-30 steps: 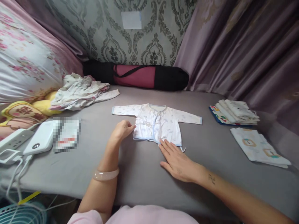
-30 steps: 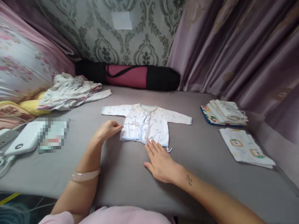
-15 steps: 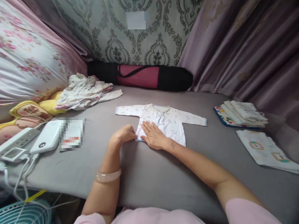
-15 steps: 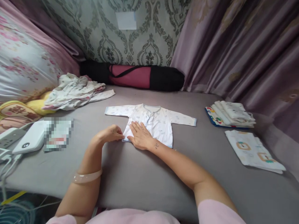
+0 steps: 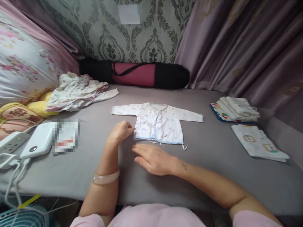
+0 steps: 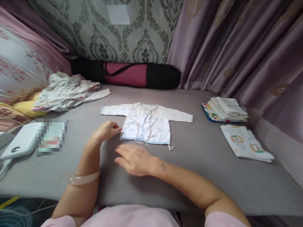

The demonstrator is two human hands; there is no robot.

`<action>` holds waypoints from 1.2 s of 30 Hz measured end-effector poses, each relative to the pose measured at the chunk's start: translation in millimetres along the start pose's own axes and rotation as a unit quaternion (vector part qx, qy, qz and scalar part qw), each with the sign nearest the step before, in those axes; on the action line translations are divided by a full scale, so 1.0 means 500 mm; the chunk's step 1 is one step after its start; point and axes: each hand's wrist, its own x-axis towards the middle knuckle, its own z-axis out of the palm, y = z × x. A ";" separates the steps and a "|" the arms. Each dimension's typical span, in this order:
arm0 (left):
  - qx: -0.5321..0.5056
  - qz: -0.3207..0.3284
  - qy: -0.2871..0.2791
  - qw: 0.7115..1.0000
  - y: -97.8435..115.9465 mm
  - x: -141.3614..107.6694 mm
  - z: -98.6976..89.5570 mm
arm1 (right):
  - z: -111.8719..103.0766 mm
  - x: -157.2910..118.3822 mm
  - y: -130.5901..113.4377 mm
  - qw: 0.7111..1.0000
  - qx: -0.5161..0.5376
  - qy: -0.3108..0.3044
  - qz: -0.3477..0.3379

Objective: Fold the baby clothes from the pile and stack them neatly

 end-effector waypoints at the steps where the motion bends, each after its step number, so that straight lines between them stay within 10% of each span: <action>1: 0.002 0.006 0.003 1.000 0.004 -0.001 0.002 | -0.007 -0.008 0.019 0.998 -0.022 0.044 0.050; 5: 0.006 0.063 0.015 0.998 0.024 -0.007 0.011 | -0.024 -0.034 0.098 0.964 -0.114 0.129 0.203; 10: -0.018 0.174 -0.039 0.984 0.068 -0.021 0.034 | -0.040 -0.047 0.119 0.984 -0.024 0.100 0.148; 19: 0.036 0.129 -0.035 0.990 0.103 -0.023 0.085 | -0.063 -0.069 0.160 0.953 0.209 0.074 0.208; 26: -0.028 0.120 -0.068 0.990 0.105 -0.010 0.098 | -0.109 -0.082 0.309 0.916 -0.023 0.237 0.323; 36: -0.315 0.108 -0.049 0.942 0.092 0.001 0.068 | -0.138 -0.101 0.402 0.902 -0.111 0.051 0.415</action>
